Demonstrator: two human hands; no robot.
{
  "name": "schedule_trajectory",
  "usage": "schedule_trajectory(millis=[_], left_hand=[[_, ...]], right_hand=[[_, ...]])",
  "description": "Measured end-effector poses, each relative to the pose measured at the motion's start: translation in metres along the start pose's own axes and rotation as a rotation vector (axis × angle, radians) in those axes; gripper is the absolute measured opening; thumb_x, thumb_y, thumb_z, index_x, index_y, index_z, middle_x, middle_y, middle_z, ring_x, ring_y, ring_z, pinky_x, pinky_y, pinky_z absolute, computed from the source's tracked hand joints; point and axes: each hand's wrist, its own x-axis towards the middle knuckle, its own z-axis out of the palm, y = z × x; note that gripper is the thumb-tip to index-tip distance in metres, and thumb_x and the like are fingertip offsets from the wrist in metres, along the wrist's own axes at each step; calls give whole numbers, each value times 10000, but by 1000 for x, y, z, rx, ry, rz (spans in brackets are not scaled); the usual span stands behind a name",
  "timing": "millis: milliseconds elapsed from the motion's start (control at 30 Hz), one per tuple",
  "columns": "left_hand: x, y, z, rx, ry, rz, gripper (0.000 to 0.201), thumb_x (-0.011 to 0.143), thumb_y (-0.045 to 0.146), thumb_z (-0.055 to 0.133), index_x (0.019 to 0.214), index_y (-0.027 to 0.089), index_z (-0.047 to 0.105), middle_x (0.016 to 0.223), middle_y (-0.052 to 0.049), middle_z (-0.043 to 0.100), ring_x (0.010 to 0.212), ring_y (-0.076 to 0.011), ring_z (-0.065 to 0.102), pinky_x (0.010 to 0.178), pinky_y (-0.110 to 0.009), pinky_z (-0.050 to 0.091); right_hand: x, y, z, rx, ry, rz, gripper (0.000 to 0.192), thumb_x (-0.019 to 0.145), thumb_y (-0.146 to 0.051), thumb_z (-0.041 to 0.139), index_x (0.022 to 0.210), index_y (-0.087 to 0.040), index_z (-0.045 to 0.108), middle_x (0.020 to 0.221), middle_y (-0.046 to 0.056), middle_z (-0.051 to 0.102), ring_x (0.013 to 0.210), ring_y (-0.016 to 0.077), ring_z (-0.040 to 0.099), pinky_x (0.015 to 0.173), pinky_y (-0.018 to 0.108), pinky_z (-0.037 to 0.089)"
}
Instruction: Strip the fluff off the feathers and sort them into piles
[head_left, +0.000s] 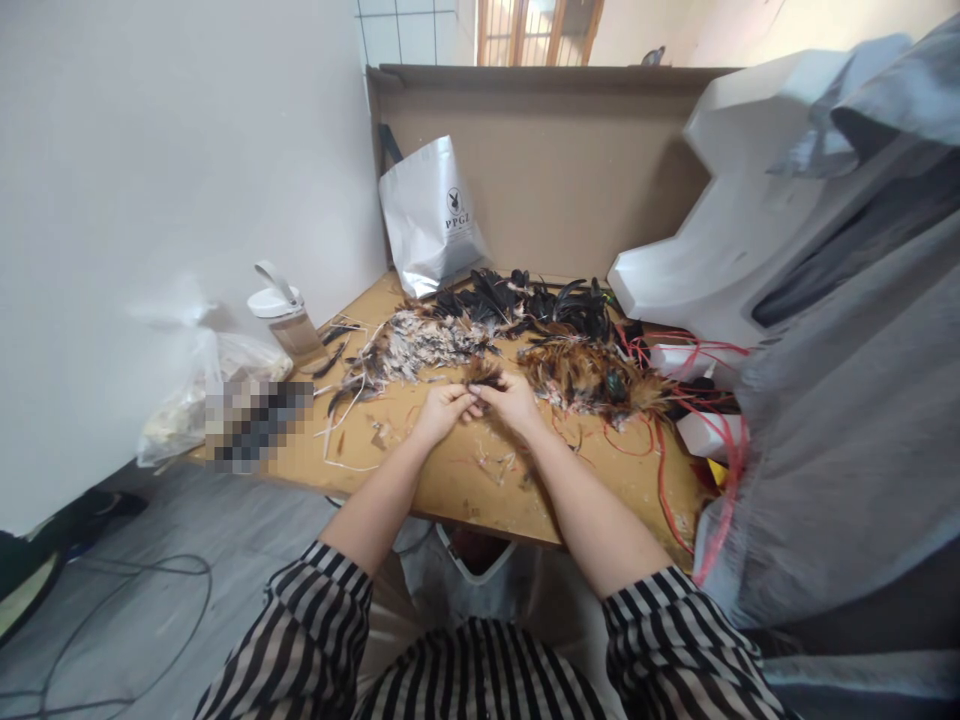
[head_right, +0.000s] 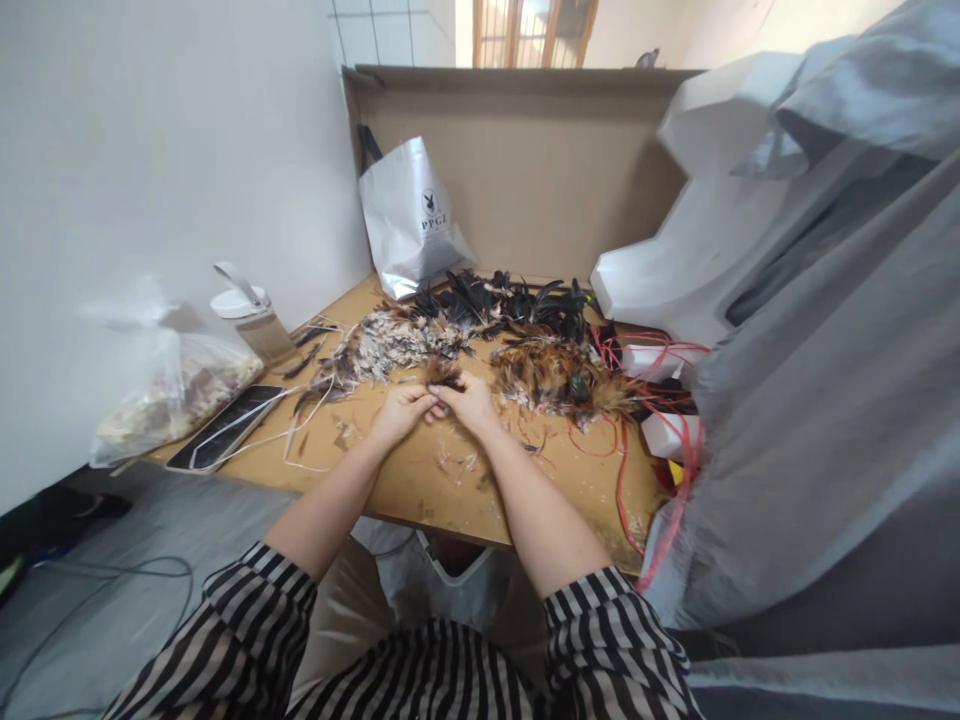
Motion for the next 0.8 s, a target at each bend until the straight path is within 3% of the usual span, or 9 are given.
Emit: schedule_trajectory(millis=[433, 567, 667, 800], left_hand=[[2, -3, -1, -62, -43, -18, 186, 656, 292, 611, 642, 109, 638, 553, -50, 615, 453, -86, 517, 476, -202, 407], [4, -3, -5, -215, 65, -55, 200, 646, 298, 624, 675, 100, 628, 600, -61, 632, 474, -81, 532, 470, -188, 400], [5, -2, -9, -375, 176, -74, 223, 646, 305, 629, 750, 107, 628, 726, -78, 656, 597, -94, 581, 540, -182, 428], [5, 2, -10, -482, 207, -33, 206, 621, 294, 655, 723, 119, 621, 832, -78, 657, 736, -116, 596, 665, -214, 447]], right_hand=[[0, -4, -1, -12, -46, 48, 257, 607, -391, 619, 587, -137, 581, 516, -3, 550, 482, 89, 466, 494, 220, 367], [1, 0, 0, 33, 8, 28, 248, 607, -377, 624, 687, -143, 608, 604, 9, 590, 537, 96, 499, 539, 222, 395], [2, 2, 1, 73, 20, 27, 262, 612, -355, 620, 783, -157, 627, 687, 16, 616, 591, 97, 522, 577, 221, 408], [0, 2, 5, 146, -62, 162, 252, 613, -335, 616, 790, -156, 635, 621, -6, 583, 465, 49, 426, 444, 175, 321]])
